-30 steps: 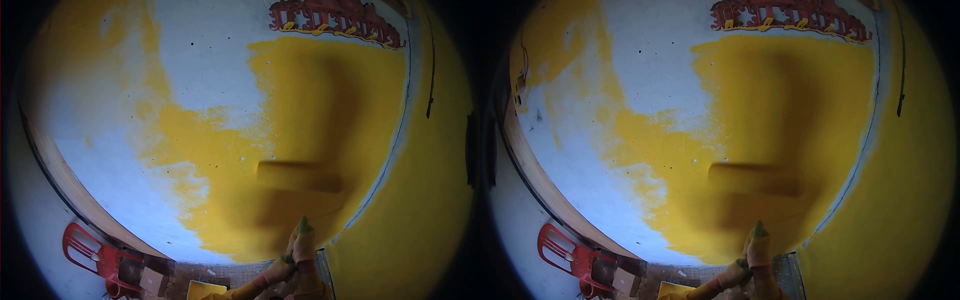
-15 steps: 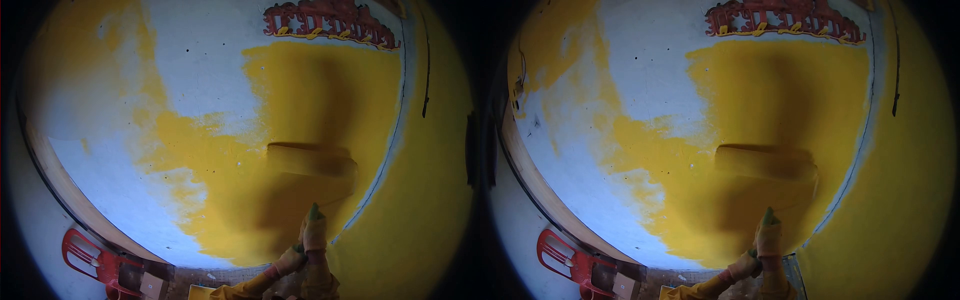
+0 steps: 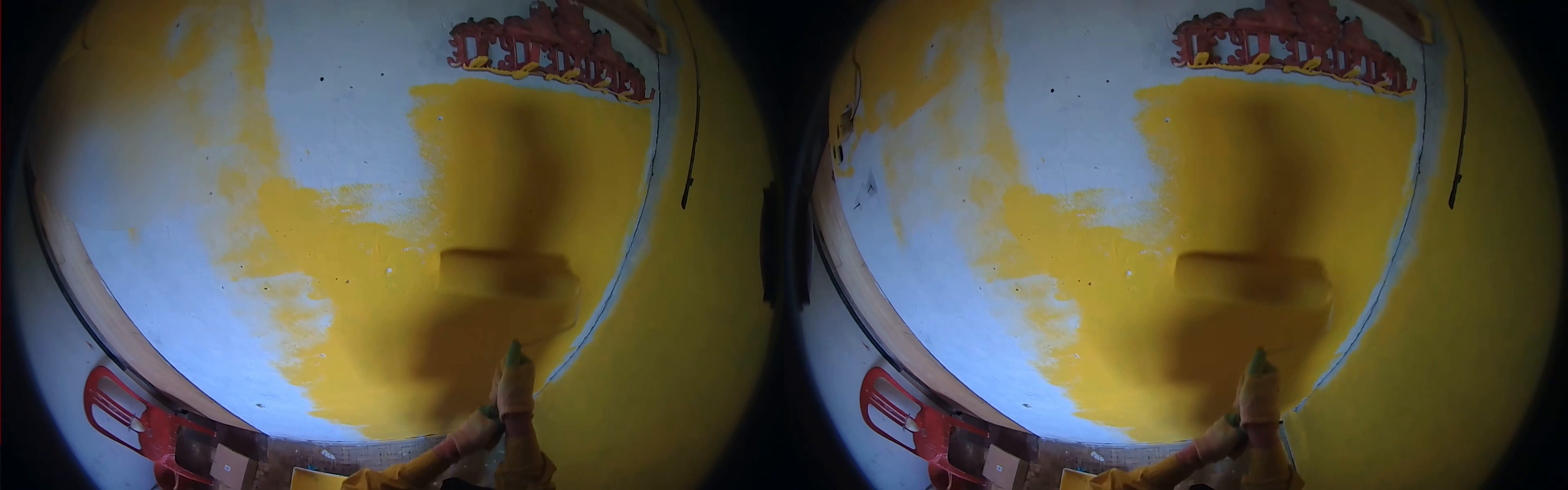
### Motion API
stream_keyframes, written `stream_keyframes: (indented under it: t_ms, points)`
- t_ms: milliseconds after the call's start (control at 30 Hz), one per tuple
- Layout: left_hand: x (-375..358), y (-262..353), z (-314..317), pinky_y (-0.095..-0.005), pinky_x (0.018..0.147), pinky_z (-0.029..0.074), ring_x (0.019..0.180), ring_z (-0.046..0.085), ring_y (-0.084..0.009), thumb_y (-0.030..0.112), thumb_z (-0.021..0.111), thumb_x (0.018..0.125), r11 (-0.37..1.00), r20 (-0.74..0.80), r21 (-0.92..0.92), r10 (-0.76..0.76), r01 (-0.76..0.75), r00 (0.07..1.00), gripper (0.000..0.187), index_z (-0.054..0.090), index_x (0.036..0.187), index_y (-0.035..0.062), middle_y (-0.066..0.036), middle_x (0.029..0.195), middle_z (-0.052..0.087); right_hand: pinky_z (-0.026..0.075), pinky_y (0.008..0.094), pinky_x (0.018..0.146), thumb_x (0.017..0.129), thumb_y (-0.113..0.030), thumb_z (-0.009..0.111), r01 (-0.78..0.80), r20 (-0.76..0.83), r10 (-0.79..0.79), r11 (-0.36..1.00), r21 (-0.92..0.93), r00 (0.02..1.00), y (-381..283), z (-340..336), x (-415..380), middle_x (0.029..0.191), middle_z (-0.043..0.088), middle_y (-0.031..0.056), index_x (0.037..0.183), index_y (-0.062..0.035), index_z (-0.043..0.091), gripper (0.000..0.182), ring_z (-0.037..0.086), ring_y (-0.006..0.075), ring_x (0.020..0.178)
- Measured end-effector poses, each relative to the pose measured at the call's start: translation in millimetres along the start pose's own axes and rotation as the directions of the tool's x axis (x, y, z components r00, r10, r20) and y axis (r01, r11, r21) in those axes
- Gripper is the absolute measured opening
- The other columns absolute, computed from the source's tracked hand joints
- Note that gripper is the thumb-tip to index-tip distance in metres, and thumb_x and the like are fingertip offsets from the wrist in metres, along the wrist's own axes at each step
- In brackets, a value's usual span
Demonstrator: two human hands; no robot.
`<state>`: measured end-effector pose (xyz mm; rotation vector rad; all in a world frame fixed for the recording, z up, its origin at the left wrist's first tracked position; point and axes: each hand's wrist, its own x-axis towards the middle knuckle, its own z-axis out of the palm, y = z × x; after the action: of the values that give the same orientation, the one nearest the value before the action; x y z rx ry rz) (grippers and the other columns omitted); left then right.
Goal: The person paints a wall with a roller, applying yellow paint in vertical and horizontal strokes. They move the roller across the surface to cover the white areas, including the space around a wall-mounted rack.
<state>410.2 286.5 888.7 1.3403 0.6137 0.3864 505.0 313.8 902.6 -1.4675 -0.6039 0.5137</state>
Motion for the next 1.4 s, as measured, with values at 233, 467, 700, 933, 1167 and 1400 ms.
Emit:
stream_keyframes:
  t_ms: [233,467,700,933,1167,1400]
  points:
    - [11,14,1,-0.026,0.034,0.031,0.036,0.043,-0.0118,0.024,0.045,0.077,0.982,-0.094,0.189,0.001,0.017,0.996,0.021,0.05,0.066,0.0069,-0.002,0.045,0.044,0.016,0.0246,0.029,0.085,-0.043,0.037,-0.062,0.073,0.056,0.995,0.082,0.996,-59,-2,-4,0.041,0.026,-0.0023,0.05,-0.0123,0.027,0.047,0.023,0.0076,0.032]
    - [9,-22,14,-0.025,0.035,0.031,0.039,0.042,-0.0099,0.023,0.047,0.077,0.985,-0.061,-0.175,0.004,-0.015,0.998,0.015,0.052,0.071,0.0104,0.0,0.052,0.048,0.025,0.0279,0.036,0.085,-0.041,0.037,-0.026,0.06,0.041,0.974,-0.225,0.997,-15,-8,0,0.042,0.031,0.0002,0.05,-0.0049,0.034,0.051,0.03,0.0112,0.038]
    - [31,28,0,-0.0263,0.033,0.031,0.034,0.042,-0.0118,0.021,0.044,0.073,0.994,-0.049,-0.041,0.096,-0.098,0.994,0.021,0.05,0.059,0.0068,-0.004,0.042,0.045,0.042,0.0308,0.046,0.07,-0.001,0.056,0.487,0.344,-0.345,0.603,-0.632,0.874,-64,-12,20,0.07,0.05,0.0125,0.107,0.0043,0.035,0.043,0.053,0.0234,0.059]
    - [9,-7,10,-0.0248,0.031,0.027,0.034,0.041,-0.0102,0.017,0.044,0.074,0.952,0.074,-0.299,-0.037,0.058,0.997,0.01,0.048,0.072,0.0077,-0.001,0.043,0.043,0.029,0.0326,0.04,0.085,-0.039,0.037,0.306,0.034,-0.318,0.872,-0.381,0.947,-27,-4,-2,0.043,0.036,0.0047,0.053,-0.0004,0.039,0.05,0.034,0.0156,0.039]
    - [35,31,-2,-0.0256,0.032,0.027,0.034,0.039,-0.0105,0.027,0.045,0.074,0.986,0.035,-0.054,0.158,-0.156,0.987,0.029,0.045,0.052,0.0082,-0.002,0.04,0.04,0.03,0.0326,0.041,0.084,-0.042,0.037,0.207,0.04,-0.204,0.951,-0.231,0.978,-111,-1,5,0.043,0.036,0.0053,0.056,-0.0003,0.041,0.05,0.037,0.0173,0.04]
    - [1,4,10,-0.026,0.033,0.027,0.034,0.039,-0.0112,0.03,0.045,0.074,0.973,0.026,-0.229,-0.016,0.021,1.0,0.032,0.044,0.051,0.0083,-0.001,0.04,0.04,0.027,0.0292,0.035,0.084,-0.043,0.037,0.331,0.158,-0.298,0.908,-0.258,0.941,13,-10,24,0.042,0.033,0.0019,0.052,-0.004,0.038,0.05,0.036,0.0152,0.036]
